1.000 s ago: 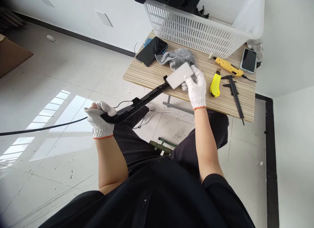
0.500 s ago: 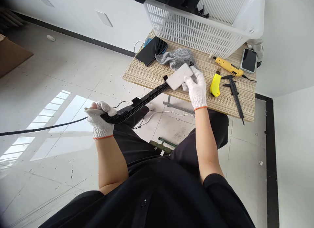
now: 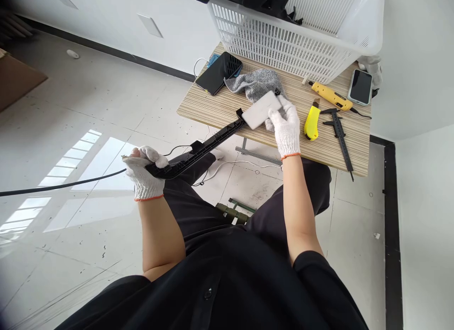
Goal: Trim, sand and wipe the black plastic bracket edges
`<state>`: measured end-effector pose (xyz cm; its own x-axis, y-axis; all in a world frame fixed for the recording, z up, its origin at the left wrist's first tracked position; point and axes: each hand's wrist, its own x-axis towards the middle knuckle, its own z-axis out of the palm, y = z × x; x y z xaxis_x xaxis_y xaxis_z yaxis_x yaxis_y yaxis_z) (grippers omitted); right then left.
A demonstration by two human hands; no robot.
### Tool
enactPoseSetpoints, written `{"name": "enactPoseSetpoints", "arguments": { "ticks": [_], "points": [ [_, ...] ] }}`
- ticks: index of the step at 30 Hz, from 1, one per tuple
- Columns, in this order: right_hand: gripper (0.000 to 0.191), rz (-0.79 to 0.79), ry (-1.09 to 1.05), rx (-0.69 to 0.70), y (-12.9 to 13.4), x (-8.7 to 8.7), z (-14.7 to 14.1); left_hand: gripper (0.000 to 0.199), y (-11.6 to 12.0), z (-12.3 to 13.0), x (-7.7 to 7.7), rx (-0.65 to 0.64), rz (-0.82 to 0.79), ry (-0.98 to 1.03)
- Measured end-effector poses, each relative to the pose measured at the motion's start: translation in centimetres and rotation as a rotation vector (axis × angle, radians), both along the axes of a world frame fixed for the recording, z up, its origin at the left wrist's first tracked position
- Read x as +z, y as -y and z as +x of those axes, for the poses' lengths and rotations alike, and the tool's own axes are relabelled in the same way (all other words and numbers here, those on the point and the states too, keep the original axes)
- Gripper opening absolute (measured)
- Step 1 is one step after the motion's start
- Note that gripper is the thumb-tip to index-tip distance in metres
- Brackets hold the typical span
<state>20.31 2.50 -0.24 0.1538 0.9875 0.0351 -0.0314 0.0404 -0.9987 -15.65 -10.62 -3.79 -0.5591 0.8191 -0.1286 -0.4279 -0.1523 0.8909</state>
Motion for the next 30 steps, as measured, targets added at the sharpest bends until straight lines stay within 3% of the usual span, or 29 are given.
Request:
{"name": "enactPoseSetpoints", "arguments": {
  "ticks": [2, 7, 11, 16, 19, 24, 30],
  "points": [
    [0.066, 0.022, -0.022, -0.07, 0.0, 0.3, -0.1, 0.051, 0.0, -0.2, -0.1, 0.006, 0.023, 0.012],
    [0.069, 0.039, 0.007, -0.039, 0.5, 0.7, -0.1, 0.046, 0.1, -0.9, -0.2, -0.009, 0.057, 0.042],
    [0.068, 0.06, 0.047, 0.014, 0.4, 0.1, 0.1, 0.039, 0.1, -0.8, -0.4, 0.022, 0.053, 0.051],
    [0.06, 0.109, 0.016, -0.046, -0.3, -0.7, 0.4, 0.033, -0.2, -0.7, -0.6, 0.059, 0.03, 0.059],
    [0.059, 0.082, 0.032, 0.025, -0.3, -0.9, 0.5, 0.036, -0.1, -0.9, -0.6, 0.033, 0.035, 0.033],
    [0.058, 0.085, 0.008, -0.056, -0.1, -0.4, 0.3, 0.042, -0.2, -0.5, -0.4, 0.007, 0.047, 0.007],
    [0.056, 0.015, 0.035, 0.011, 0.6, 0.8, -0.2, 0.054, -0.5, 0.3, -0.2, 0.0, 0.031, -0.001]
  ]
}}
